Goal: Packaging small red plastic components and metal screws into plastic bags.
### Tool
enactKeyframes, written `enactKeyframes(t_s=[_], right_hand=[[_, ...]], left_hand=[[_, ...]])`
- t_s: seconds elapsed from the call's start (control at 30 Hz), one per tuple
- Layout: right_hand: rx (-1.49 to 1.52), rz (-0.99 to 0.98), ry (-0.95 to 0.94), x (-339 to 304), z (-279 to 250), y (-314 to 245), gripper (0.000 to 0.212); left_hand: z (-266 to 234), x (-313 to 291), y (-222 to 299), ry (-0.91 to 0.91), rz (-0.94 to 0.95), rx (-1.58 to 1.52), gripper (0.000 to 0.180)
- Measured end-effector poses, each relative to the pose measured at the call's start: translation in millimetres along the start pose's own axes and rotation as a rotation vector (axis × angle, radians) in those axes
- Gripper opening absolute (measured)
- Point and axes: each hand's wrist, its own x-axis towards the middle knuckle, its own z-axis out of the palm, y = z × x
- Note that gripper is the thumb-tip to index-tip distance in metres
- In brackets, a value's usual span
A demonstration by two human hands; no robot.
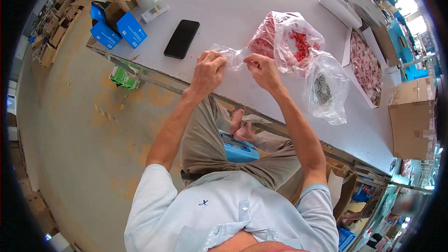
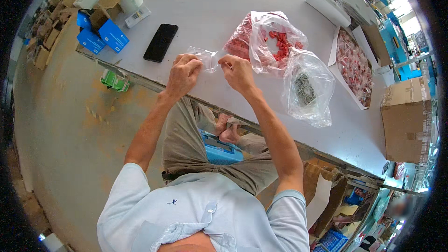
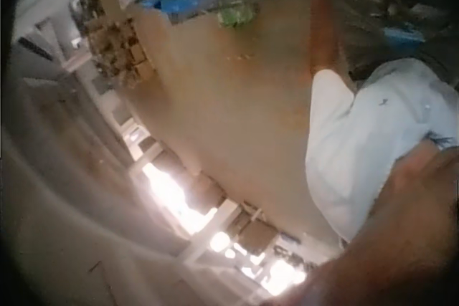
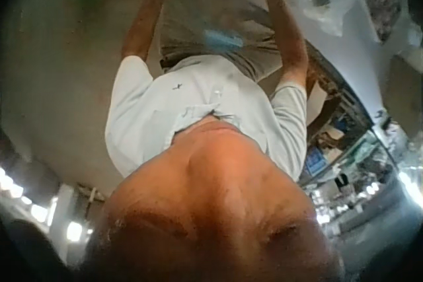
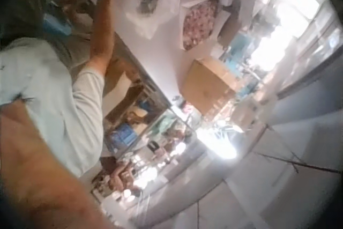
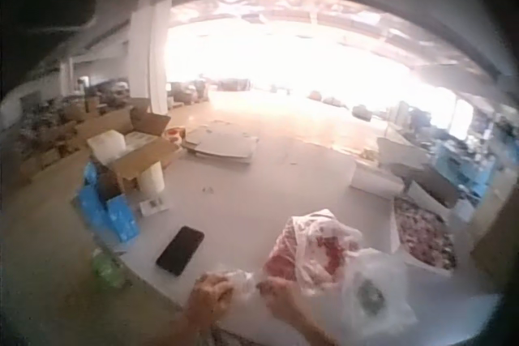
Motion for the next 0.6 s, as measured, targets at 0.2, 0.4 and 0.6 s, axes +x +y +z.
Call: enactKeyframes(t_s=[0.2,0.4,0.6], right_hand=[[-0.177,0.201,0.004,22,23,-22,0.026],[-0.224,0.185,0.044,23,34,-20,0.025],[-0.069,0.238,0.042,22,30,-4,0.023]], left_hand=[[3,-1,-4,0.002,0.004,-0.057,0.011],[0,-3,-2,-0.007,-0.013,-0.033,0.01],[2,-2,0,0.016,-0.037,-0.026,0.011]])
